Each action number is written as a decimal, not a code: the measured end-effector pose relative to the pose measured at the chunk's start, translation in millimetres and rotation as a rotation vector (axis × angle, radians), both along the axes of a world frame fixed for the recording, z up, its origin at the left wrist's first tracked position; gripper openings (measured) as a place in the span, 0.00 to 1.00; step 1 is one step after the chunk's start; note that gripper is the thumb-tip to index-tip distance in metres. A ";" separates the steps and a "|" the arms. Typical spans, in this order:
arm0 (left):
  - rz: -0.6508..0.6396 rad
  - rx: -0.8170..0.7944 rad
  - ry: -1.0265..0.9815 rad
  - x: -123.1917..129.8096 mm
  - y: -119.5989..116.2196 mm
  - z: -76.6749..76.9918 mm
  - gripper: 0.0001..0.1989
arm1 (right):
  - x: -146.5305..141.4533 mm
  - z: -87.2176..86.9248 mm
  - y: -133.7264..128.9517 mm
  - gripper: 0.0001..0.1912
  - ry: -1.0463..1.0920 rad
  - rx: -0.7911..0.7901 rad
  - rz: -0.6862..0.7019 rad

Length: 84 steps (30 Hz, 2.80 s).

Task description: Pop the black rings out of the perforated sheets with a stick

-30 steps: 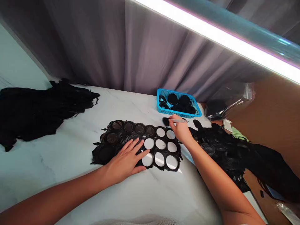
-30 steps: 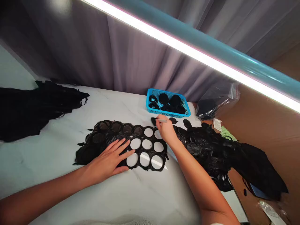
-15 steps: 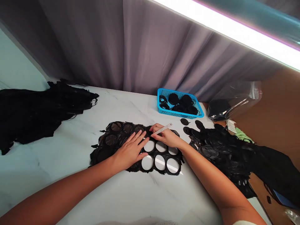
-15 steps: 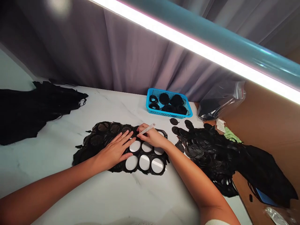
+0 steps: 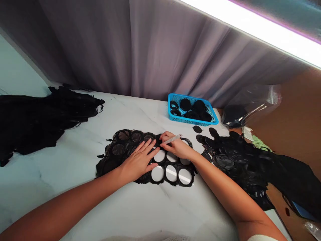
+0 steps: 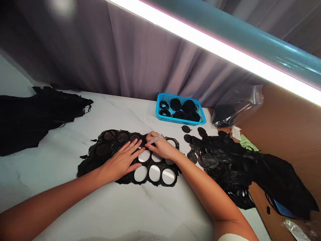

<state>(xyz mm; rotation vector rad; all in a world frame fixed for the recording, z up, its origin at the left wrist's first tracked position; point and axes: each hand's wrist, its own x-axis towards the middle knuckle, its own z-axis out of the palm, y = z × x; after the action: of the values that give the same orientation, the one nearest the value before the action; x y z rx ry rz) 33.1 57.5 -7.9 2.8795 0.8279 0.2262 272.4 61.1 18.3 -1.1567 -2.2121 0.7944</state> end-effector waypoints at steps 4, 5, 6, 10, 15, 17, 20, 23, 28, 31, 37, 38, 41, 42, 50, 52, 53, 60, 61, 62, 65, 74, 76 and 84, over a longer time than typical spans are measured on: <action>0.004 -0.011 0.003 0.4 -0.4 -0.6 0.30 | -13.4 -8.5 -11.3 0.06 -0.187 0.191 -0.027; 0.008 -0.015 0.003 0.5 -0.5 -1.0 0.30 | -15.9 -11.6 -11.2 0.06 -0.236 0.230 -0.050; 0.012 -0.020 0.003 0.6 -0.6 -1.2 0.29 | -16.5 -14.1 -9.0 0.06 -0.269 0.257 -0.093; 0.028 -0.040 -0.007 0.5 -1.2 -1.0 0.28 | 13.7 -8.0 9.4 0.09 -0.224 0.284 -0.542; 0.033 -0.050 -0.026 -1.8 -0.6 -0.9 0.28 | 105.9 19.5 -15.3 0.12 -0.224 0.264 -0.964; 0.026 -0.042 -0.044 -2.6 0.7 0.2 0.28 | 138.1 21.7 -43.2 0.14 -0.313 0.218 -1.044; 0.033 -0.008 -0.074 0.3 3.6 6.0 0.27 | 166.4 17.6 -81.0 0.14 -0.375 0.205 -1.022; -0.018 0.015 -0.113 14.2 5.4 15.7 0.26 | 167.1 17.8 -96.9 0.11 -0.374 0.356 -0.988; -0.204 -0.029 -0.098 59.9 -4.2 25.7 0.26 | 119.6 21.6 -79.1 0.09 -0.030 0.206 -0.835; -0.242 -0.052 -0.047 82.7 -14.7 21.5 0.26 | 87.3 10.8 -62.9 0.08 0.228 -0.029 -0.609; -0.233 -0.043 -0.085 88.3 -25.6 5.0 0.23 | 70.4 -7.0 -52.1 0.08 0.246 -0.138 -0.453; -0.236 -0.045 -0.098 87.2 -25.7 4.1 0.23 | 71.5 -7.4 -52.1 0.07 0.261 -0.167 -0.451; -0.240 -0.062 -0.106 85.8 -25.3 4.7 0.23 | 75.0 -7.3 -51.9 0.07 0.282 -0.206 -0.453; -0.240 -0.068 -0.102 85.9 -25.2 5.3 0.23 | 75.8 -7.4 -51.7 0.07 0.276 -0.203 -0.452; -0.240 -0.077 -0.113 86.9 -26.0 6.5 0.23 | 63.7 -7.7 -57.7 0.06 0.016 -0.003 -0.335; -0.242 -0.076 -0.106 87.0 -25.8 6.2 0.24 | 63.9 -5.4 -57.1 0.05 -0.162 0.082 -0.263; -0.242 -0.077 -0.104 87.0 -25.7 5.9 0.24 | 68.3 -3.6 -55.1 0.05 -0.249 0.119 -0.273; -0.288 -0.131 -0.120 85.9 -25.8 11.7 0.23 | 140.4 13.7 -26.9 0.08 -0.333 0.288 -1.001; -0.318 -0.153 -0.130 85.1 -25.8 14.9 0.23 | 140.6 14.5 -25.2 0.09 -0.267 0.250 -0.976; -0.348 -0.175 -0.141 83.9 -25.6 18.2 0.23 | 135.8 14.4 -24.6 0.10 -0.188 0.197 -0.917; -0.348 -0.192 -0.170 75.8 -23.8 24.8 0.24 | 99.3 9.9 -26.9 0.11 0.038 0.028 -0.670; -0.133 -0.009 -0.088 43.9 -23.0 2.8 0.23 | 35.1 -8.7 -29.5 0.07 0.213 -0.172 -0.320; -0.133 0.002 -0.079 43.8 -24.2 0.7 0.24 | 35.7 -9.5 -28.9 0.07 0.198 -0.169 -0.305; -0.138 -0.029 -0.094 44.3 -24.7 3.1 0.24 | 36.2 -10.6 -27.7 0.07 0.112 -0.100 -0.287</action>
<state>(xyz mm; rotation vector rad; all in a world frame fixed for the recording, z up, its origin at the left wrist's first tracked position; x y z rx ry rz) 77.4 32.8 -4.8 2.8581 0.6090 0.3281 308.6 33.4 7.7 -1.4032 -1.8787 0.8316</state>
